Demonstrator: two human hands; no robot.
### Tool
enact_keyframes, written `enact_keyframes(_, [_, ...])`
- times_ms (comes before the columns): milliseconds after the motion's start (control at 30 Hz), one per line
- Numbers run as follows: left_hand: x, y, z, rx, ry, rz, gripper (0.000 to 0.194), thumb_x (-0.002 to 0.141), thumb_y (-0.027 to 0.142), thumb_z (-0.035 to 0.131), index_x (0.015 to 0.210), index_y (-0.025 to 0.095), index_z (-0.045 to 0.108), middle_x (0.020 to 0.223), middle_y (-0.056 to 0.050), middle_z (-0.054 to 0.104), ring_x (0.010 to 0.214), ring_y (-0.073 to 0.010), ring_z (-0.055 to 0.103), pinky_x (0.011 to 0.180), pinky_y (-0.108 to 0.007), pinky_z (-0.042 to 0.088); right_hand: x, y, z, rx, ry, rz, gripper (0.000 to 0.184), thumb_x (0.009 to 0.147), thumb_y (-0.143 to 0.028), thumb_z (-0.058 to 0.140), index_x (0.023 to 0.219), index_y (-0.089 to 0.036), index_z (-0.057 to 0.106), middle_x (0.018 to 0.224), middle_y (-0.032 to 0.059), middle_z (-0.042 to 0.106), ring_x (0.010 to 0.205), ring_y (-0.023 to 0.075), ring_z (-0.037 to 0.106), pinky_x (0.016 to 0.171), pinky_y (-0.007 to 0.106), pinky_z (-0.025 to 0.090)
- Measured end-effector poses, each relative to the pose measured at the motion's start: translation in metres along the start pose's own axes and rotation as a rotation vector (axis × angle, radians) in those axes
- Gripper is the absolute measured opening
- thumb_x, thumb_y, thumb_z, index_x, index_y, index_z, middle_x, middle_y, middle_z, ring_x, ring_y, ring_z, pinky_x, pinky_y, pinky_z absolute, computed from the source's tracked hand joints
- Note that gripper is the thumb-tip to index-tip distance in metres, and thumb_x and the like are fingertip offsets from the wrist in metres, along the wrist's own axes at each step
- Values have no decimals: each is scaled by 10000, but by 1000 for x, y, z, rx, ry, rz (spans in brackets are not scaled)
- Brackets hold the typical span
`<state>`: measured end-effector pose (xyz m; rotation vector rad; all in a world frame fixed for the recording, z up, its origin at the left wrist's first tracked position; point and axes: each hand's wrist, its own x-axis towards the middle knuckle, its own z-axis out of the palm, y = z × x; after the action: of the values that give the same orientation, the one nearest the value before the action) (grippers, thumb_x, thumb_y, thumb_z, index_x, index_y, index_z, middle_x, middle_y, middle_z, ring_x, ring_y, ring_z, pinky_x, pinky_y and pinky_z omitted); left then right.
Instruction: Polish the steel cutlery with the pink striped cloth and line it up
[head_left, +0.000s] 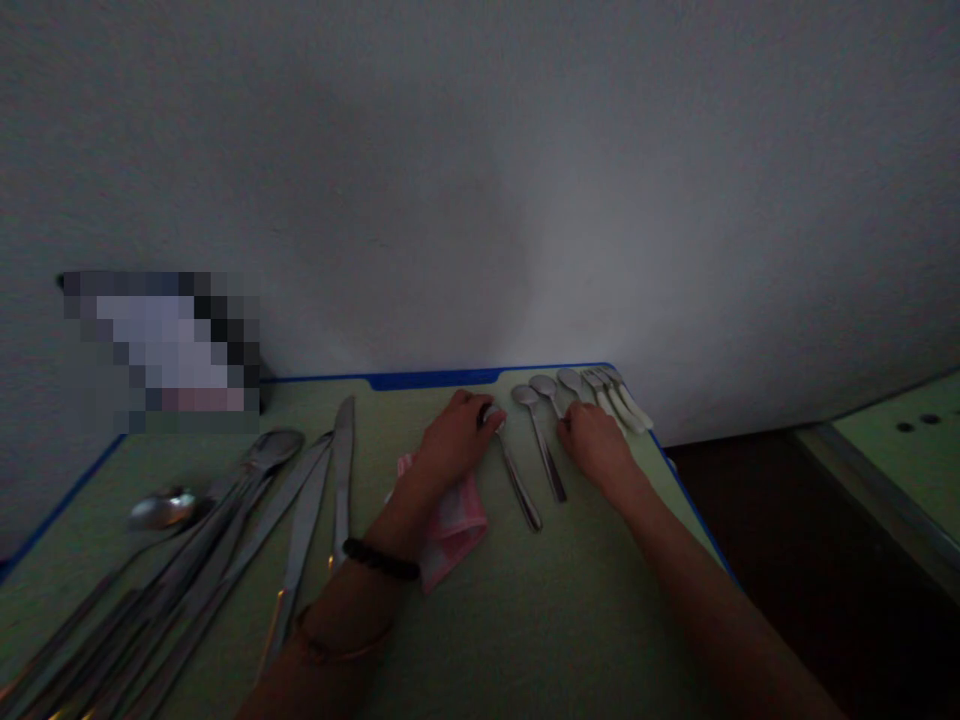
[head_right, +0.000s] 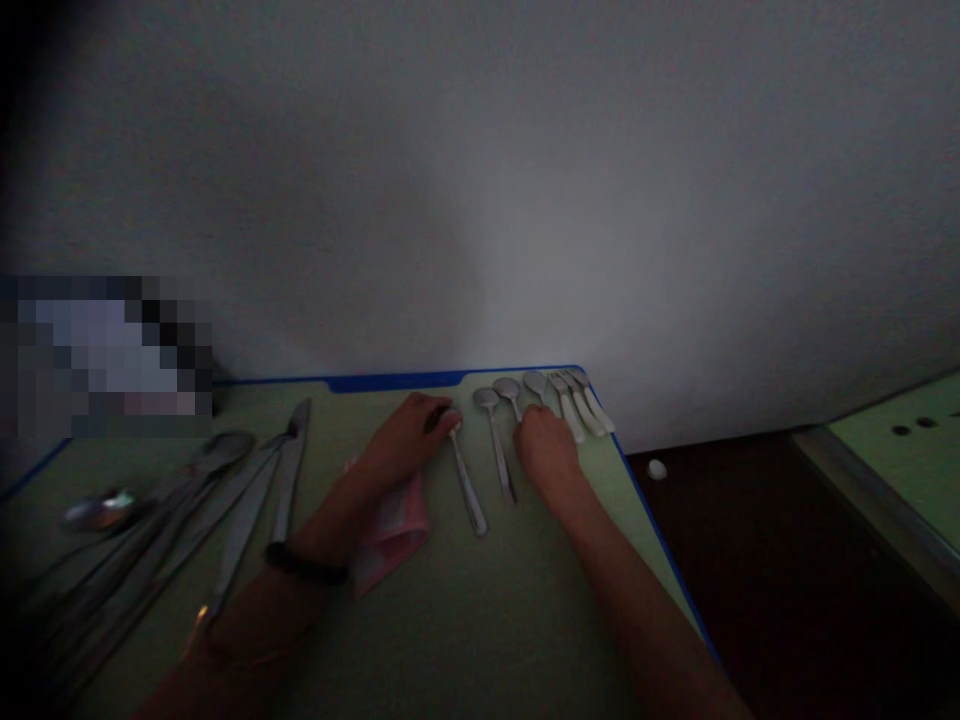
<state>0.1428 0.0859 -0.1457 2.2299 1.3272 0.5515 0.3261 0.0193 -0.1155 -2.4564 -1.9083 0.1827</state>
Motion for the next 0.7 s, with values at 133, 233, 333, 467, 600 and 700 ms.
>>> enact_keyframes(133, [-6, 2, 0, 77, 23, -3, 353, 875, 431, 415, 1117, 216, 556, 1199, -95, 488, 927, -215, 583, 794, -340, 469, 10, -6, -4, -24, -55, 0, 249, 820, -247, 466, 918, -80, 623, 957, 195, 656, 909, 259, 620, 744, 313, 430])
enact_keyframes(233, [-8, 2, -1, 107, 23, 11, 341, 880, 431, 407, 1108, 223, 552, 1194, -88, 473, 904, -209, 585, 768, -334, 477, 13, -4, -10, -4, -114, -38, 263, 801, -319, 503, 798, -106, 658, 844, 162, 685, 819, 232, 643, 681, 275, 436])
enact_keyframes(333, [-7, 0, -1, 116, 17, 27, 332, 888, 415, 395, 1094, 209, 554, 1160, -87, 486, 898, -204, 583, 777, -330, 474, 11, -2, -15, 26, -168, -69, 316, 811, -340, 479, 641, -143, 658, 640, 102, 676, 670, 184, 643, 605, 240, 426])
enact_keyframes(467, [-7, -3, -2, 113, -1, 54, 297, 889, 389, 402, 1072, 219, 563, 1118, -71, 509, 906, -194, 579, 792, -314, 464, 0, -8, -18, 40, -177, -67, 300, 805, -333, 473, 664, -153, 667, 586, 78, 661, 621, 168, 633, 585, 232, 419])
enact_keyframes(600, [-8, -5, -4, 103, -8, 65, 287, 893, 372, 394, 1059, 214, 566, 1099, -72, 518, 898, -188, 579, 786, -310, 464, -9, -20, -14, 13, -134, -50, 273, 796, -345, 478, 818, -140, 656, 739, 112, 688, 746, 202, 644, 636, 255, 426])
enact_keyframes(700, [-9, -5, -5, 95, -10, 69, 274, 890, 362, 401, 1042, 211, 572, 1088, -71, 523, 895, -189, 579, 780, -311, 464, -10, -26, -9, -21, -113, -43, 261, 794, -333, 482, 846, -131, 638, 851, 145, 682, 865, 233, 629, 704, 281, 421])
